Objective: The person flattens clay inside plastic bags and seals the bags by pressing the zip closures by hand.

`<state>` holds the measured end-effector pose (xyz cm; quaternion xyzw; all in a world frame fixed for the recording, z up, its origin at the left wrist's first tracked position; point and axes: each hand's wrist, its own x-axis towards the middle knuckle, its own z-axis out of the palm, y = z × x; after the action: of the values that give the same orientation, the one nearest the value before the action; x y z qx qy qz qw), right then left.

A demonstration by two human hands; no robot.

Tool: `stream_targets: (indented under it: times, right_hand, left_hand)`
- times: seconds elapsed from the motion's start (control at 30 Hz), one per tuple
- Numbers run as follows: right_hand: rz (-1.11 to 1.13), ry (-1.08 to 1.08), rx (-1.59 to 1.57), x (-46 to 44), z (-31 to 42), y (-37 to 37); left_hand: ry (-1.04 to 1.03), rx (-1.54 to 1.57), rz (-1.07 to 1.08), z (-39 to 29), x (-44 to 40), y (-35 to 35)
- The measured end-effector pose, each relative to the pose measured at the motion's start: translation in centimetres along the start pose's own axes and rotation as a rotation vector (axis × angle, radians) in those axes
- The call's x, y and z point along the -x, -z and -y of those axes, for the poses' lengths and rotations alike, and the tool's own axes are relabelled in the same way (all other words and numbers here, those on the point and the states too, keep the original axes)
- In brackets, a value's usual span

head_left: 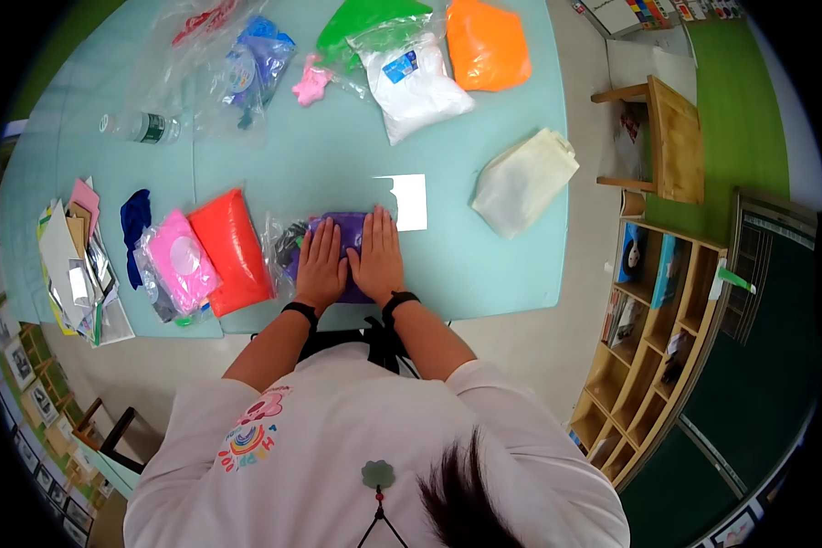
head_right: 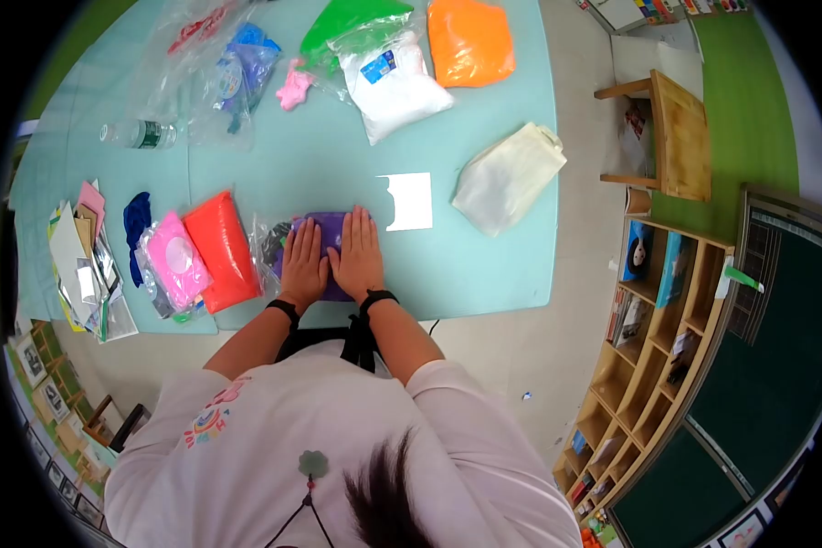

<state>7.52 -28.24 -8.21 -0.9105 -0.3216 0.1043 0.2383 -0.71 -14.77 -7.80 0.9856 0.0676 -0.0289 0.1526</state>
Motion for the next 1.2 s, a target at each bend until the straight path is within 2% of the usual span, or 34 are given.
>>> stream_targets:
  times: [0.37,0.5,0.57,0.67,0.73,0.8,0.9,0.93,1.03,1.13,1.2]
  right_hand:
    - [0.013,0.046,-0.055,-0.5,-0.9,1.0]
    - [-0.306,-0.088,-0.091,-4.4,-3.4,4.8]
    - [-0.403,-0.103,-0.052,-8.5,-5.3,7.3]
    - [-0.521,-0.271,-0.262,-15.8,-10.2,8.5]
    - [-0.569,-0.418,-0.274,-20.0,-13.3,9.1]
    - [-0.394,-0.441,-0.189,-23.2,-16.8,9.9]
    - [0.016,-0.526,-0.264,-24.5,-17.0,11.8]
    - [-0.081,-0.584,-0.163,-24.0,-16.3,11.4]
    - [0.236,-0.671,-0.584,-21.9,-14.7,11.1]
    - [0.066,-0.686,-0.93,-18.4,-11.8,9.3]
    - [0.008,-0.705,-1.0,-16.5,-9.1,9.2]
  left_hand:
    - [-0.009,-0.058,0.039,0.1,-0.2,0.1]
    - [-0.161,0.022,0.033,-1.3,-0.5,0.3]
    - [-0.11,-0.002,0.064,-2.0,-0.6,0.3]
    - [-0.131,-0.016,0.065,-1.7,-1.0,0.7]
    - [-0.175,-0.002,0.078,-0.9,-1.2,0.9]
    - [-0.206,-0.001,0.092,0.1,-1.5,1.5]
    - [-0.246,-0.013,0.108,2.0,-2.0,2.5]
    - [-0.255,-0.012,0.11,2.4,-2.1,2.6]
    - [-0.284,-0.029,0.126,3.0,-2.3,3.0]
    - [-0.333,0.012,0.114,3.5,-2.7,2.9]
    - [-0.349,0.149,0.167,4.5,-3.1,3.3]
